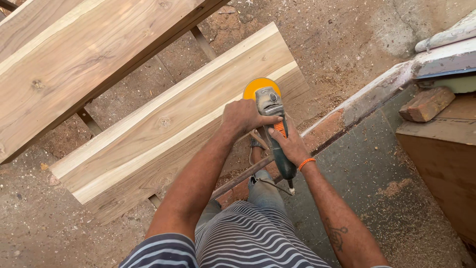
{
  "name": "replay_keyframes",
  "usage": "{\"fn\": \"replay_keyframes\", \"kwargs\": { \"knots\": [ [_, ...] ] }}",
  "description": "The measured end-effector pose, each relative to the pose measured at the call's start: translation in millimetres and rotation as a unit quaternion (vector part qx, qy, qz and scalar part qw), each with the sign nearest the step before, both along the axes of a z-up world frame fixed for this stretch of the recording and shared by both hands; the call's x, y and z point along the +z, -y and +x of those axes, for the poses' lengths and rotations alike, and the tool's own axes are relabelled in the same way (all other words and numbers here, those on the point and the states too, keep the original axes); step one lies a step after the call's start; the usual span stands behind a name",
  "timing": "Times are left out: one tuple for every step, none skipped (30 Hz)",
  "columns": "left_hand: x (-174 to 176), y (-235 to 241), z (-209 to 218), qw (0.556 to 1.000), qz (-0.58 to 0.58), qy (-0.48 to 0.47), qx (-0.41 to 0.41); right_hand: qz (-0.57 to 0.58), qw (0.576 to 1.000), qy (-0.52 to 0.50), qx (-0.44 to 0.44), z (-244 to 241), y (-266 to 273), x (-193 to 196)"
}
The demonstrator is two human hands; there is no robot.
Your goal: The person uses an angle grinder with a sanding disc to smooth the surface of wooden planks. They repeatedly move the tool across the planks, flip them over, and continue sanding both sides.
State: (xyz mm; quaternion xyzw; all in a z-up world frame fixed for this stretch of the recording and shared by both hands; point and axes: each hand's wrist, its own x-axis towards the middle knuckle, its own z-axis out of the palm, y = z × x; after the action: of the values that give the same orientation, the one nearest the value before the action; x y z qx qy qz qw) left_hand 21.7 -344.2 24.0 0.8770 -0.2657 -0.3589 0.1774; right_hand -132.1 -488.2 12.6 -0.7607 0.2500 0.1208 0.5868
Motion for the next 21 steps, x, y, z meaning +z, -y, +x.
{"fn": "replay_keyframes", "kwargs": {
  "knots": [
    [-1.0, -21.0, -5.4, 1.000, 0.018, -0.005, 0.006, -0.039, 0.998, 0.045, 0.033, -4.0, -18.7, 0.7],
    [-2.4, -43.8, -12.1, 0.999, 0.042, -0.010, 0.017, -0.078, 0.991, 0.088, 0.067, -5.5, -37.3, 2.5],
    [-3.9, -70.6, -19.9, 0.997, 0.069, -0.015, 0.028, -0.075, 0.994, -0.019, 0.080, -7.1, -57.7, 5.7],
    [-5.6, -98.4, -28.4, 0.995, 0.085, -0.021, 0.050, -0.071, 0.985, -0.125, 0.093, -7.4, -80.5, 8.8],
    [-7.0, -127.3, -37.2, 0.992, 0.103, -0.026, 0.074, -0.069, 0.983, -0.111, 0.126, -5.6, -103.0, 11.5],
    [-8.0, -156.4, -46.2, 0.988, 0.114, -0.030, 0.101, -0.068, 0.980, -0.096, 0.158, -5.4, -124.3, 15.0],
    [-8.2, -184.7, -55.6, 0.983, 0.126, -0.034, 0.128, -0.079, 0.973, -0.094, 0.196, -3.8, -146.0, 17.9],
    [-6.9, -211.8, -66.4, 0.978, 0.124, -0.034, 0.165, -0.090, 0.964, -0.092, 0.234, -1.7, -166.3, 20.9],
    [-4.2, -236.7, -76.5, 0.971, 0.122, -0.033, 0.202, -0.090, 0.957, -0.089, 0.261, -0.7, -183.6, 24.6],
    [-0.7, -257.6, -85.7, 0.963, 0.127, -0.031, 0.235, -0.089, 0.950, -0.086, 0.287, 0.8, -198.3, 28.0],
    [0.1, -269.1, -90.3, 0.954, 0.131, -0.031, 0.267, -0.108, 0.945, -0.057, 0.302, 3.9, -211.6, 30.7],
    [-1.1, -273.3, -89.9, 0.951, 0.125, -0.040, 0.279, -0.126, 0.940, -0.027, 0.316, 7.5, -222.0, 32.9],
    [-0.5, -275.4, -89.4, 0.948, 0.120, -0.051, 0.290, -0.144, 0.933, 0.001, 0.329, 10.1, -225.2, 34.4],
    [-0.1, -272.0, -87.6, 0.945, 0.115, -0.061, 0.300, -0.149, 0.935, -0.016, 0.322, 16.5, -219.9, 33.1],
    [-2.7, -260.4, -80.6, 0.950, 0.124, -0.047, 0.283, -0.153, 0.936, -0.035, 0.315, 26.1, -210.3, 29.7],
    [-7.9, -241.3, -66.5, 0.955, 0.132, -0.033, 0.265, -0.158, 0.937, -0.053, 0.307, 36.0, -198.1, 25.8],
    [-12.5, -218.1, -49.1, 0.959, 0.139, -0.018, 0.247, -0.163, 0.943, -0.061, 0.284, 44.9, -178.6, 21.6],
    [-15.3, -192.5, -31.8, 0.965, 0.135, -0.029, 0.223, -0.167, 0.948, -0.068, 0.261, 52.5, -153.2, 17.1],
    [-17.3, -162.9, -13.8, 0.970, 0.130, -0.039, 0.200, -0.176, 0.951, -0.068, 0.244, 62.2, -125.8, 12.1],
    [-18.8, -129.8, 1.5, 0.978, 0.124, -0.025, 0.167, -0.184, 0.954, -0.067, 0.227, 70.3, -97.1, 7.7],
    [-19.8, -95.2, 16.5, 0.984, 0.118, -0.010, 0.133, -0.187, 0.960, -0.059, 0.201, 76.9, -67.8, 4.1]
  ]
}}
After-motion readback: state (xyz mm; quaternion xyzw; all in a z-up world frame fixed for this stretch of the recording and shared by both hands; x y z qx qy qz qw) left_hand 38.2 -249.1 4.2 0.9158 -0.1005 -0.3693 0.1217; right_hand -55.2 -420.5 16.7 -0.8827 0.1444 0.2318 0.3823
